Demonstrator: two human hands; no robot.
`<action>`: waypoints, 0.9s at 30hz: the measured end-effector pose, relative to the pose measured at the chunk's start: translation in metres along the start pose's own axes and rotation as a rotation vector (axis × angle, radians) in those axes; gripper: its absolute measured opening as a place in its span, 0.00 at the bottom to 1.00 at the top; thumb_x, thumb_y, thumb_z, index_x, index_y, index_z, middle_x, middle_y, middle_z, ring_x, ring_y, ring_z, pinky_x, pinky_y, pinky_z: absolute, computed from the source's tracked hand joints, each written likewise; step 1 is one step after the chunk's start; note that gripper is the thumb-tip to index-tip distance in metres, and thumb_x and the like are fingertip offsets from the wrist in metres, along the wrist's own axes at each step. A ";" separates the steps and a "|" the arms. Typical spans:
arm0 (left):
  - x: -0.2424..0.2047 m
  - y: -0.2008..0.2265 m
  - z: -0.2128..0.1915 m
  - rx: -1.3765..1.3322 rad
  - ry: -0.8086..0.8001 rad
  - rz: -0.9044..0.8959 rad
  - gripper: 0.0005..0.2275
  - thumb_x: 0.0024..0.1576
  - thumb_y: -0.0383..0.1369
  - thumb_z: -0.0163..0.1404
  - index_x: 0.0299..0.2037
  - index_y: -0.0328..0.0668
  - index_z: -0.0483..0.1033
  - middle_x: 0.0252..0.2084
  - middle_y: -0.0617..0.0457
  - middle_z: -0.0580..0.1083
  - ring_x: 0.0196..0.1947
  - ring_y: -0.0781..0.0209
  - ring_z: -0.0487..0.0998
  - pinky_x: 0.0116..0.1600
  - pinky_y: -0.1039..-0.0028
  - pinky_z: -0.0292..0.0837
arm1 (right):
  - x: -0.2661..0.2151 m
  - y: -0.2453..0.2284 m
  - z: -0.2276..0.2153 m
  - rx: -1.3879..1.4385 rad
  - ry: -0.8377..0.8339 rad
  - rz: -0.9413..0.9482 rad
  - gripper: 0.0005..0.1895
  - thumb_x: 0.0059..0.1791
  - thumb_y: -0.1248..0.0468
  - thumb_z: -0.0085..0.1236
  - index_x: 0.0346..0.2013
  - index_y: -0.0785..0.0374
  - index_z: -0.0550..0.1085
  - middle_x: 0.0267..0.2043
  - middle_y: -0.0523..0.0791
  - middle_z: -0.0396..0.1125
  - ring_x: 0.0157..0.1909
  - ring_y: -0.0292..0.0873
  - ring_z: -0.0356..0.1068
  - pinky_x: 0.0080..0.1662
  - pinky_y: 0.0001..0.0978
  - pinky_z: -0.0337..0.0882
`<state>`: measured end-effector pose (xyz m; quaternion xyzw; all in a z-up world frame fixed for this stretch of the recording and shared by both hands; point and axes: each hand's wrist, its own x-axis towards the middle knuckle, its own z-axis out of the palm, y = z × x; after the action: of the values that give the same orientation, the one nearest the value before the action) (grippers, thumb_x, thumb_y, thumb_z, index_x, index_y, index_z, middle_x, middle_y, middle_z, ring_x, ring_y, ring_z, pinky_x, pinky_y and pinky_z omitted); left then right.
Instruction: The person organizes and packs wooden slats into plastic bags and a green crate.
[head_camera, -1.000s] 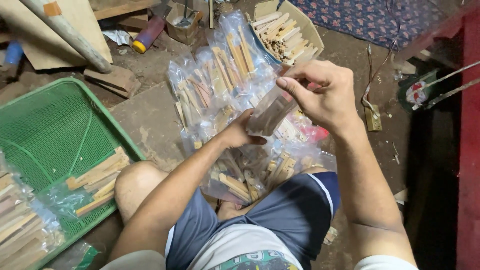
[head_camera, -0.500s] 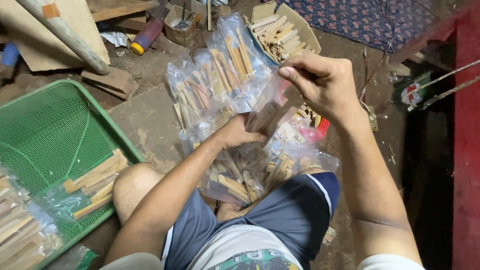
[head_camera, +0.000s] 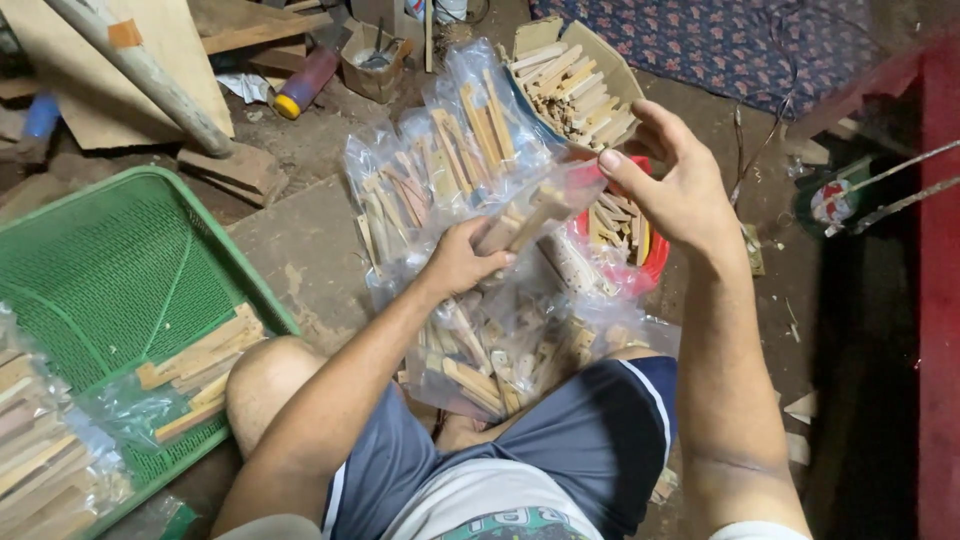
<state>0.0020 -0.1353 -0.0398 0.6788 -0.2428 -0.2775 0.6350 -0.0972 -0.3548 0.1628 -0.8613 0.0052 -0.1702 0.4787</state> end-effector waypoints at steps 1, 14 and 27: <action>0.003 -0.009 -0.001 0.064 0.042 0.041 0.24 0.46 0.28 0.63 0.55 0.31 0.75 0.41 0.47 0.80 0.32 0.62 0.79 0.39 0.75 0.77 | 0.000 -0.003 0.000 -0.032 0.006 0.026 0.34 0.51 0.67 0.60 0.68 0.77 0.58 0.60 0.64 0.65 0.61 0.56 0.67 0.57 0.42 0.71; 0.012 -0.038 0.007 0.219 0.155 0.038 0.23 0.45 0.40 0.67 0.51 0.48 0.79 0.48 0.43 0.81 0.55 0.44 0.79 0.57 0.59 0.74 | 0.006 0.025 0.043 -0.067 -0.039 0.517 0.05 0.49 0.64 0.63 0.35 0.63 0.80 0.19 0.52 0.72 0.19 0.40 0.74 0.23 0.27 0.73; 0.009 0.109 -0.003 0.731 0.116 -0.047 0.27 0.59 0.61 0.39 0.54 0.50 0.74 0.50 0.45 0.77 0.57 0.41 0.77 0.61 0.52 0.70 | -0.007 0.015 0.057 -0.124 -0.108 0.506 0.03 0.45 0.69 0.61 0.30 0.65 0.80 0.17 0.50 0.72 0.18 0.39 0.74 0.25 0.28 0.77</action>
<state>0.0131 -0.1476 0.0681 0.8808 -0.2739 -0.1481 0.3567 -0.0842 -0.3145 0.1205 -0.8682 0.2053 0.0018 0.4518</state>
